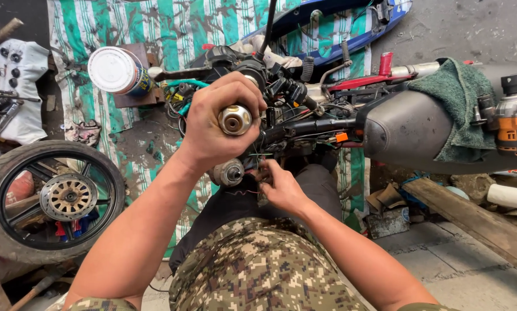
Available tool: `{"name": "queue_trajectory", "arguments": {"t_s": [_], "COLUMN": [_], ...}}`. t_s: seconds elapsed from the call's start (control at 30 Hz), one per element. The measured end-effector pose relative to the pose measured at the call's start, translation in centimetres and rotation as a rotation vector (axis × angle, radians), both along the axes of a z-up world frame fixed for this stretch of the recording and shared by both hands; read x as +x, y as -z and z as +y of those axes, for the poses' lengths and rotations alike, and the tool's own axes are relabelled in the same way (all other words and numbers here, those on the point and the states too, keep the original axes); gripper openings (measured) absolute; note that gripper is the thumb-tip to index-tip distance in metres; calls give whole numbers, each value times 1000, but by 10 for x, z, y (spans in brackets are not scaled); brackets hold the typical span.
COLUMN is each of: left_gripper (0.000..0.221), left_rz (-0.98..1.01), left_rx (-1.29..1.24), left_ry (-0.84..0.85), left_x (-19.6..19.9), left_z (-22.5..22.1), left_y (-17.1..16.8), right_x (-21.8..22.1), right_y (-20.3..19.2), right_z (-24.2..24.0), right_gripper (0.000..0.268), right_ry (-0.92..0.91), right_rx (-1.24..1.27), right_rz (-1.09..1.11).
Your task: Detaching the front fork and handlebar assembly from a motorcycle frame while managing electrical wiring.
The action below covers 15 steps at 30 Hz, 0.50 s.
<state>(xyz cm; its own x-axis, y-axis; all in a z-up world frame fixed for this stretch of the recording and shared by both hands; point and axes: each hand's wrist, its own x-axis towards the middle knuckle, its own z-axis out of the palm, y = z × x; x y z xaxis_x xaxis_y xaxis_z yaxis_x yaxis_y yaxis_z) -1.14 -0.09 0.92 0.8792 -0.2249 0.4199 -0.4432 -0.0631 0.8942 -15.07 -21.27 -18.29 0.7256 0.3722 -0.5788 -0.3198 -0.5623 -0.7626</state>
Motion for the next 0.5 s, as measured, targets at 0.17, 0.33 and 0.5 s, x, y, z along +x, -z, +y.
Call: {"name": "queue_trajectory", "arguments": {"t_s": [0.17,0.33,0.5], "left_gripper": [22,23,22], "left_rz": [34,59,68], "left_rx": [5,7,29], "left_ry": [0,-8,-14], "left_x": [0,-2,-3], "left_z": [4,2,4], "left_y": [-3,-5,-5], "right_x": [8,6,3], "right_y": [-25,-51,-33], "right_z": [-4,-12,-14], "right_gripper": [90,61,54], "right_ry": [111,-187,-416], "right_rx": [164,107,134], "right_rz": [-102,-587,-889]}}
